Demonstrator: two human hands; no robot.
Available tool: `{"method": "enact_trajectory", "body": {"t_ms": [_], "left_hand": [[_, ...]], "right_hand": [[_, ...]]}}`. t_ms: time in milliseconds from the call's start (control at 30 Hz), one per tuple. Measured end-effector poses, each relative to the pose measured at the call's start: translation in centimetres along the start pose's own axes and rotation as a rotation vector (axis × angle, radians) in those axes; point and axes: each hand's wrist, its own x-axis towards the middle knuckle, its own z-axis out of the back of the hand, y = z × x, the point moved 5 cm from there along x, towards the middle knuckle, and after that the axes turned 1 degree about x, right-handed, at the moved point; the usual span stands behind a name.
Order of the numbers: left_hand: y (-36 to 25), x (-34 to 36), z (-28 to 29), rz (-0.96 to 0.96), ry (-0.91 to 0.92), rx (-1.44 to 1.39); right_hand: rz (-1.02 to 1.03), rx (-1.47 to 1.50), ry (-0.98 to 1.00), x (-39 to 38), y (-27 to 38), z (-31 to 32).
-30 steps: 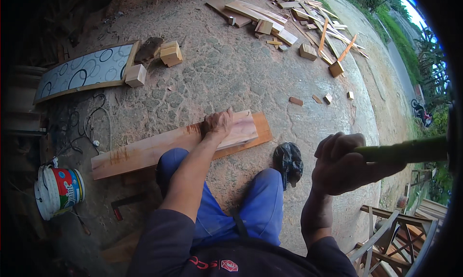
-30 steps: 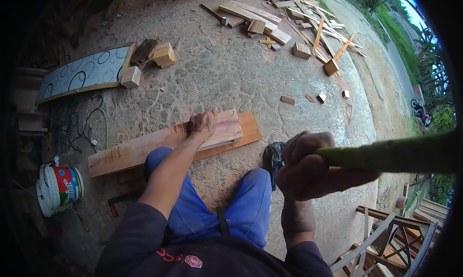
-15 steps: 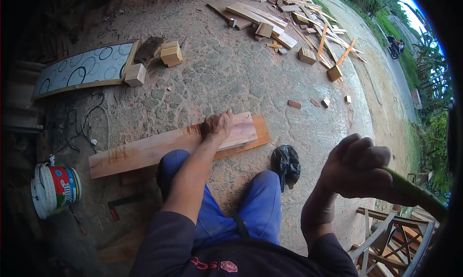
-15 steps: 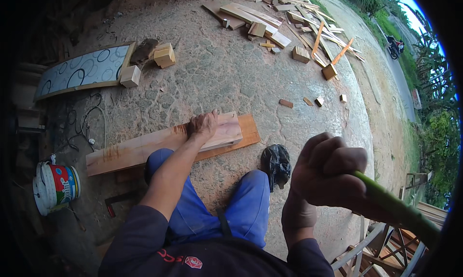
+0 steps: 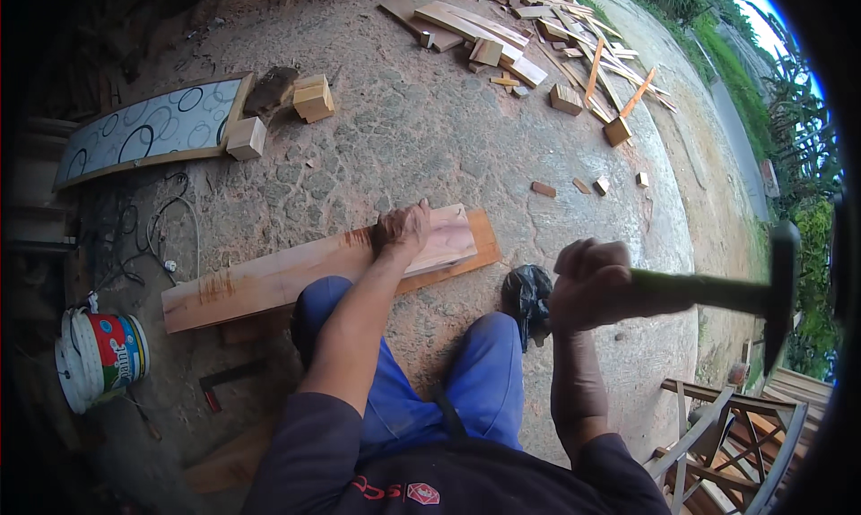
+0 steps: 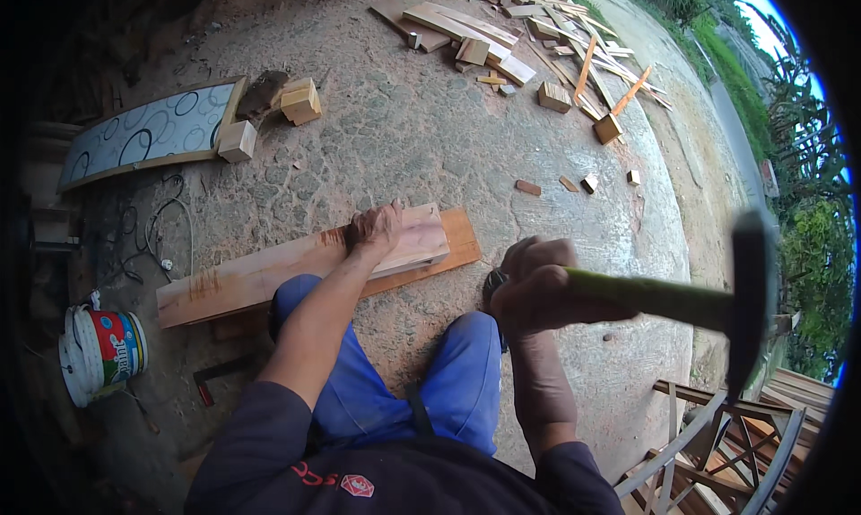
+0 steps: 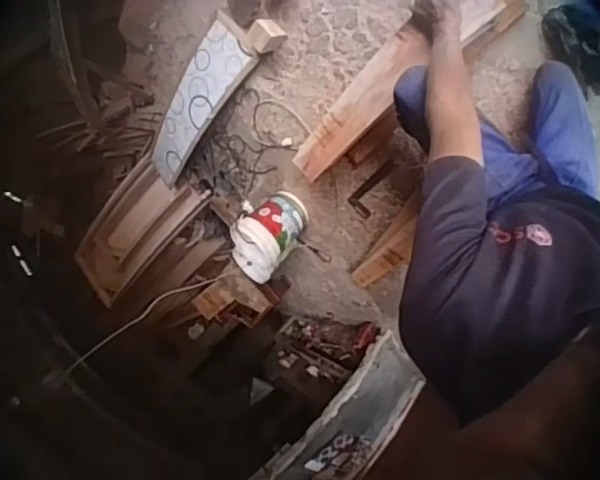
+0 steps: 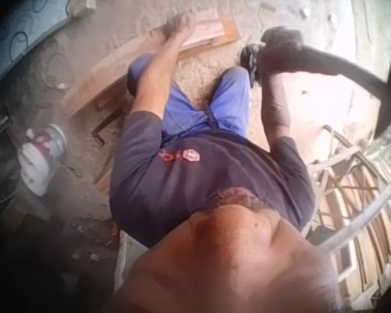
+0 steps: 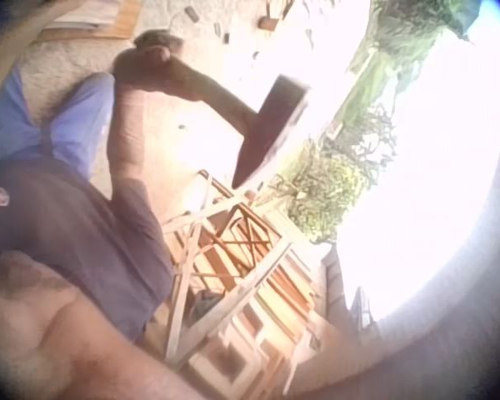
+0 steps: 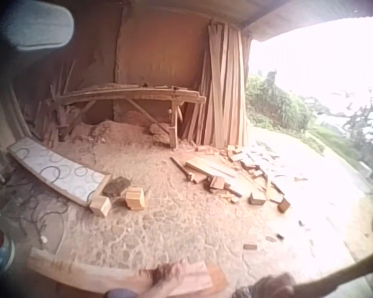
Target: The person assembles a wooden box by holding wood panels together and hammering nails into the joints.
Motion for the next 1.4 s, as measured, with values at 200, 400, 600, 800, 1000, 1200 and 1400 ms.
{"method": "enact_trajectory", "body": {"t_ms": [200, 400, 600, 800, 1000, 1200, 1400], "left_hand": [[-0.3, -2.2, -0.7, 0.038, 0.187, 0.019], [-1.0, 0.5, -0.1, 0.015, 0.04, -0.026], [-1.1, 1.0, 0.0, 0.029, 0.043, 0.001], [0.2, 0.3, -1.1, -0.128, -0.151, 0.018], [-1.0, 1.1, -0.7, -0.275, -0.383, 0.071], [-0.6, 0.4, -0.8, -0.034, 0.053, -0.012], [1.1, -0.2, -0.2, -0.093, -0.09, -0.185]], "right_hand": [[-0.287, -0.105, 0.627, -1.3, -0.6, -3.4], [0.023, 0.446, -0.189, 5.6, 1.7, 4.8], [-0.24, -0.027, 0.624, -8.0, -7.1, -6.3], [-0.126, 0.382, -0.132, 3.4, -4.1, 1.5], [-0.331, -0.166, 0.709, -11.6, -8.1, -7.0], [-0.044, -0.041, 0.171, -7.5, -3.6, -5.4], [-0.671, 0.068, 0.595, -16.7, -8.4, -7.0]]}}
